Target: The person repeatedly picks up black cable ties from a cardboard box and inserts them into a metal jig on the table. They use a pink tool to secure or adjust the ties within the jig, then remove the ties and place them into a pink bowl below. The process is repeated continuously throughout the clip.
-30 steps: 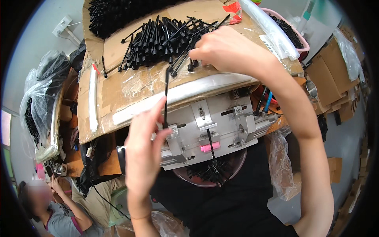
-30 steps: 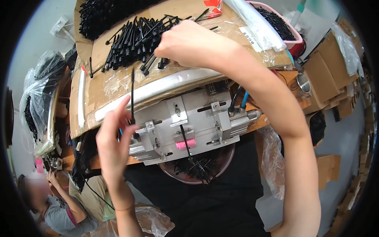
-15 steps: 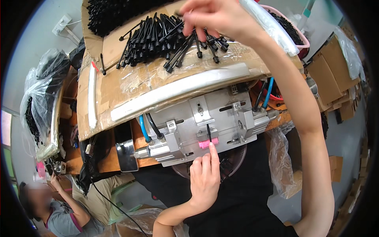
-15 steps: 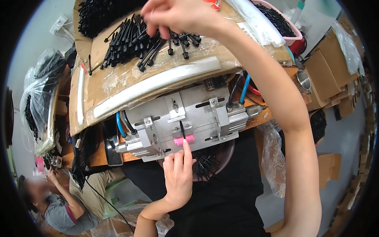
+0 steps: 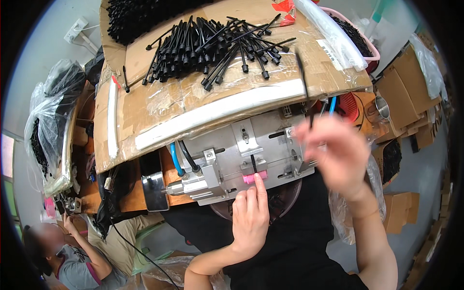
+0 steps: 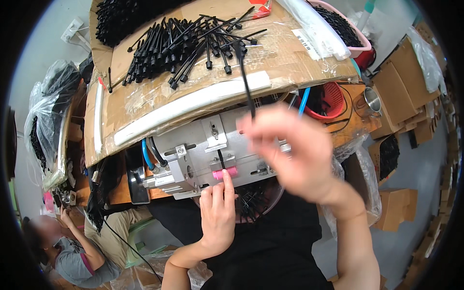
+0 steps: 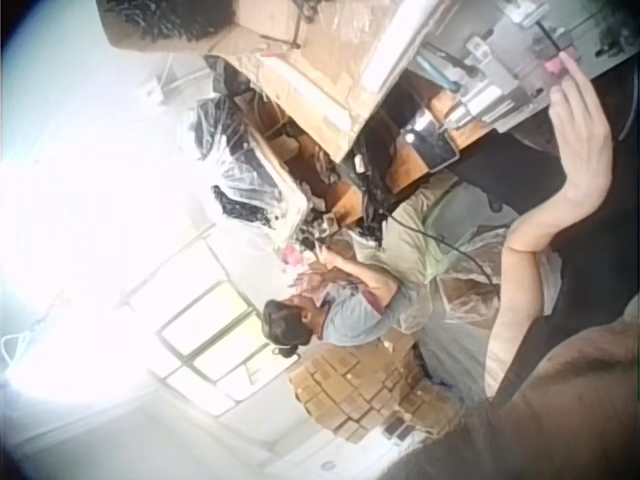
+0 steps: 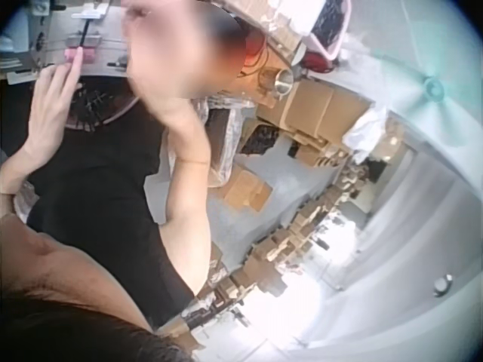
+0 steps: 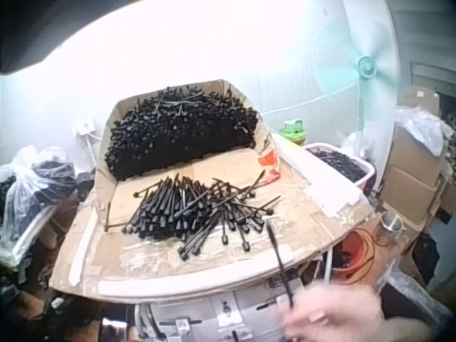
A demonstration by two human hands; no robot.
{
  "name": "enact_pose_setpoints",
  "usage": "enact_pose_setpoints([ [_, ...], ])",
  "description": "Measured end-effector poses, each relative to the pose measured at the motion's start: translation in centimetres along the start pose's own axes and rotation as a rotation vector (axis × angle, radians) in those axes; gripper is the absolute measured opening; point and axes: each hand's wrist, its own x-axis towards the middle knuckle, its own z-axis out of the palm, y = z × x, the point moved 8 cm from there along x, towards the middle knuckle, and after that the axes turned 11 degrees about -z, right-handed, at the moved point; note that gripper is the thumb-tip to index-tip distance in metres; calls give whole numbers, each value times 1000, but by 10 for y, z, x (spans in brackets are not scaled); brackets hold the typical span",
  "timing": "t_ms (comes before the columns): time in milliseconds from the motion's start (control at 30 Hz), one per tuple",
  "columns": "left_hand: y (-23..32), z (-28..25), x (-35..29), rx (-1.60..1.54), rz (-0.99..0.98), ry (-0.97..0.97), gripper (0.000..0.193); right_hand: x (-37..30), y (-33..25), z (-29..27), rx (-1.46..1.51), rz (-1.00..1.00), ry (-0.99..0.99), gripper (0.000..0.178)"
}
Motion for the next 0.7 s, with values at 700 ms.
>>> enact_pose_setpoints([
  [700, -88, -73, 209, -625, 111, -160, 18, -112, 8, 79, -369, 126, -351, 62],
])
